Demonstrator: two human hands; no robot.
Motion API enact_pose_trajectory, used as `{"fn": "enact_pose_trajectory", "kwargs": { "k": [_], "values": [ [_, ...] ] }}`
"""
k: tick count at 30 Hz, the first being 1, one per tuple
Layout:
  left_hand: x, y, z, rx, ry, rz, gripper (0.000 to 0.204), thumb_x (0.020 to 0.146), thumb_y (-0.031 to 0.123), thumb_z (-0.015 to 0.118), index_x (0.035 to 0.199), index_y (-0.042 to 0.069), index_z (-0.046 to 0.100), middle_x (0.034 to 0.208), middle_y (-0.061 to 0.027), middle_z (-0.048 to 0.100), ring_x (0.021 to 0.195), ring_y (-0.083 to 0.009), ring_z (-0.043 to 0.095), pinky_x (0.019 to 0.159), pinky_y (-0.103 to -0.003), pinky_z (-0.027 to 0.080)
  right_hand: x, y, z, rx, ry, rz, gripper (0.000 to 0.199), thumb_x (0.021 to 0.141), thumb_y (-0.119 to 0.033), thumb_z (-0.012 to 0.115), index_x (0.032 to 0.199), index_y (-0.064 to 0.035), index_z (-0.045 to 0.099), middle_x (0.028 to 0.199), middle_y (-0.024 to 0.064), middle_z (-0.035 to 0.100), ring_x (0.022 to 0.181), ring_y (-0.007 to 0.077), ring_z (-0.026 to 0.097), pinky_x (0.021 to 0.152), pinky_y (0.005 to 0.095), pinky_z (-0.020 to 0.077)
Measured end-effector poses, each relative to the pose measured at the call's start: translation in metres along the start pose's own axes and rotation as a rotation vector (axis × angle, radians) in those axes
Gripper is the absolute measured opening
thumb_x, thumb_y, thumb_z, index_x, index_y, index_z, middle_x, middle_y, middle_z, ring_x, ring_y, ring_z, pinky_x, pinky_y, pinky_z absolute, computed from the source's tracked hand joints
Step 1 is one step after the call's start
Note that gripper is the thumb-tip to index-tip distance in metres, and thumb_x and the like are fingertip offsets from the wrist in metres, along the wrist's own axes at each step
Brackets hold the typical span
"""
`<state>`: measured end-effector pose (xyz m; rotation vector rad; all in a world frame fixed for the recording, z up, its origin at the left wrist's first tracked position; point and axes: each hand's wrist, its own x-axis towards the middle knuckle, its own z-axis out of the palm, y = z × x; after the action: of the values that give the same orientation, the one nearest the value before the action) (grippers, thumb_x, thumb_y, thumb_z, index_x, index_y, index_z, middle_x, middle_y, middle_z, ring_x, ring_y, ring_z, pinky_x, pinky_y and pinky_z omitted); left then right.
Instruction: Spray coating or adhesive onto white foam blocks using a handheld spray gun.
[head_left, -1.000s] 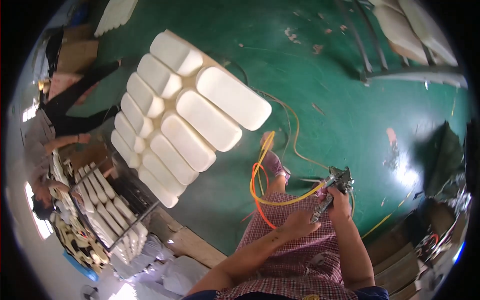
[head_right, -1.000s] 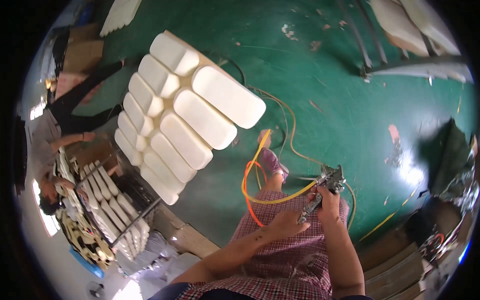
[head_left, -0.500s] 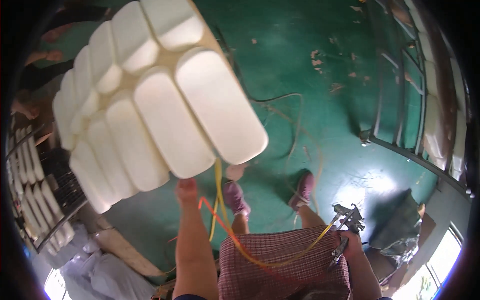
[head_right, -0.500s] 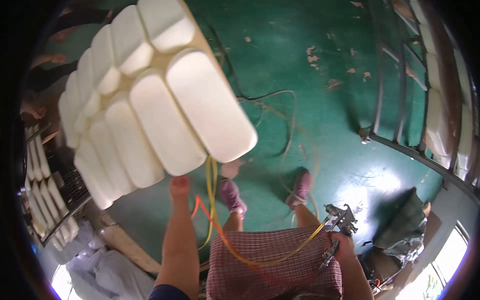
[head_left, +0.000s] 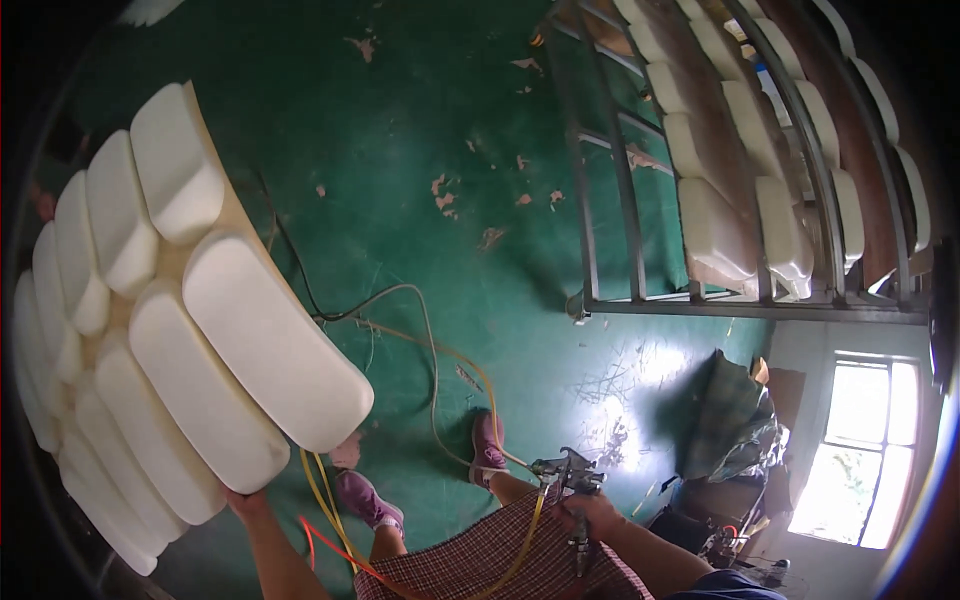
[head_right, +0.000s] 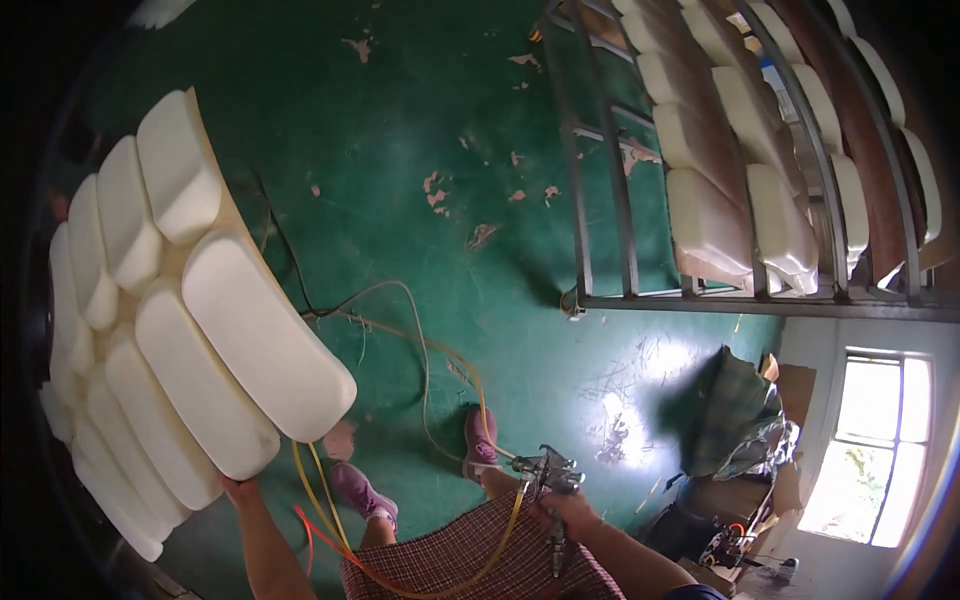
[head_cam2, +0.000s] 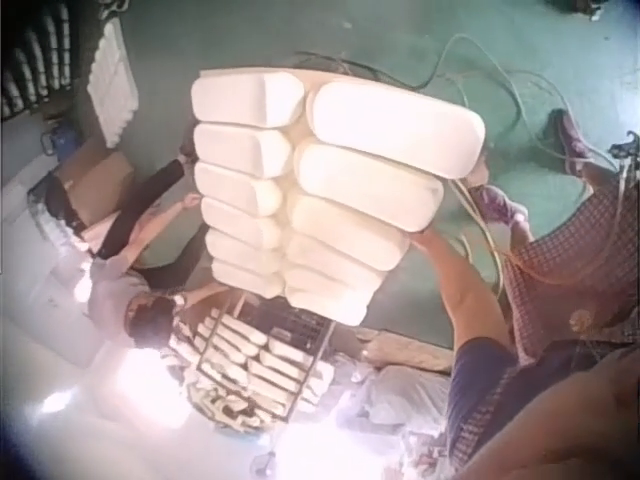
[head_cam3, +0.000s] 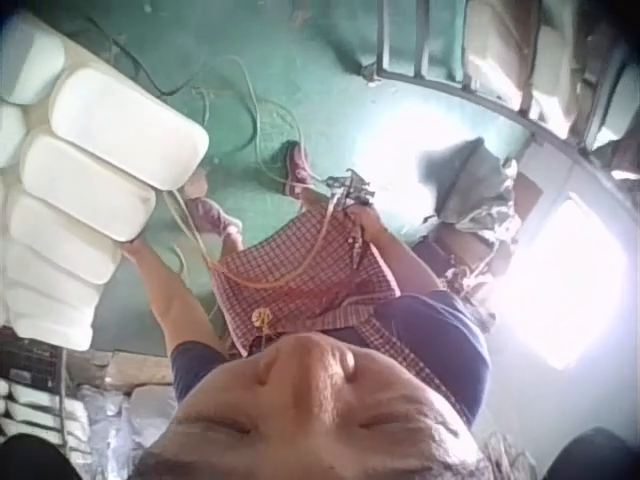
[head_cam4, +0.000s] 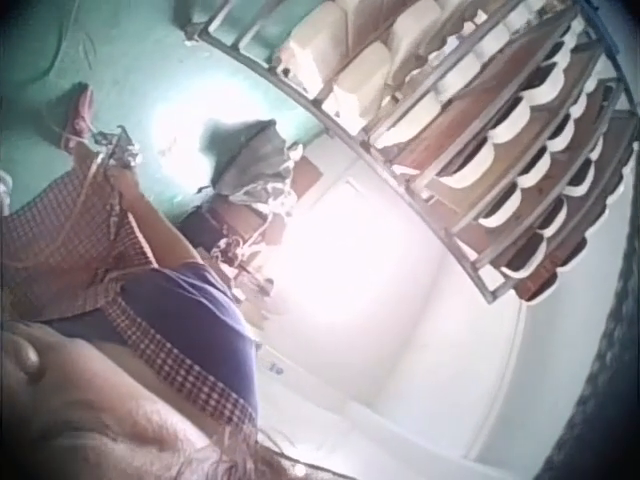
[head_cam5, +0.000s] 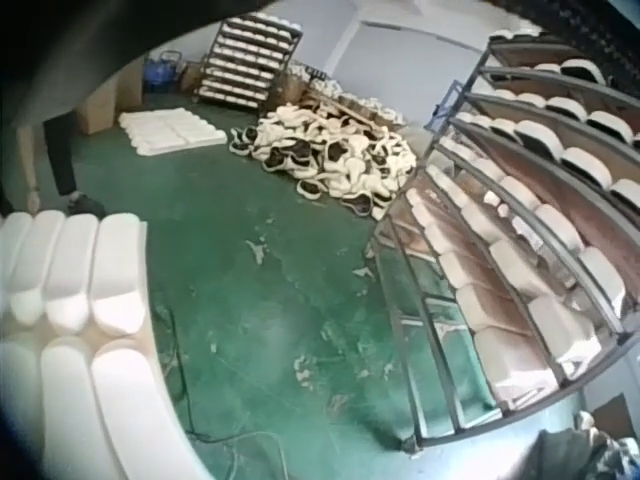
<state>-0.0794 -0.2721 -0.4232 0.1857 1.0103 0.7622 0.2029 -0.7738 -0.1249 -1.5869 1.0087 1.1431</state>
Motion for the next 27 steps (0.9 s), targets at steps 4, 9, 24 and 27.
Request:
{"fn": "enact_pose_trajectory", "kwargs": {
  "k": [4, 9, 24, 27],
  "values": [
    [-0.025, 0.012, 0.012, 0.694, -0.344, 0.177, 0.045, 0.091, 0.03, 0.047, 0.128, 0.006, 0.049, 0.129, -0.0122, 0.053, 0.12, -0.0313, 0.05, 0.1, -0.055, 0.04, 0.001, 0.008, 0.006, 0.101, 0.033, 0.033, 0.011, 0.077, -0.003, 0.054, 0.086, 0.0, 0.06, 0.071, 0.0132, 0.063, 0.051, 0.0202, 0.057, 0.045, 0.0331, 0.0472],
    [-0.06, -0.041, 0.069, 0.055, 0.306, -0.011, 0.038, 0.093, 0.028, 0.045, 0.121, 0.004, 0.054, 0.126, -0.0113, 0.056, 0.119, -0.0297, 0.051, 0.1, -0.056, 0.04, 0.001, 0.02, -0.021, 0.225, -0.044, 0.036, 0.014, 0.074, -0.004, 0.053, 0.086, 0.0, 0.059, 0.068, 0.013, 0.061, 0.048, 0.0201, 0.055, 0.044, 0.0325, 0.0456],
    [-0.118, -0.136, 0.278, 0.098, 0.221, 0.09, 0.036, 0.095, 0.018, 0.037, 0.121, -0.003, 0.05, 0.123, -0.0157, 0.056, 0.113, -0.0295, 0.055, 0.097, -0.046, 0.046, 0.007, 0.052, -0.087, 0.557, -0.037, 0.021, 0.022, 0.075, -0.002, 0.051, 0.096, 0.0013, 0.057, 0.068, 0.0153, 0.061, 0.045, 0.0209, 0.051, 0.043, 0.0333, 0.0443],
    [-0.126, -0.185, 0.326, 0.094, 0.108, 0.026, 0.036, 0.095, 0.018, 0.038, 0.122, -0.002, 0.052, 0.125, -0.0159, 0.055, 0.115, -0.0307, 0.054, 0.098, -0.049, 0.045, 0.012, 0.061, -0.097, 0.574, -0.059, 0.022, 0.024, 0.075, -0.002, 0.052, 0.098, 0.0022, 0.057, 0.068, 0.0157, 0.061, 0.045, 0.0213, 0.051, 0.044, 0.0344, 0.0449]
  ]
}}
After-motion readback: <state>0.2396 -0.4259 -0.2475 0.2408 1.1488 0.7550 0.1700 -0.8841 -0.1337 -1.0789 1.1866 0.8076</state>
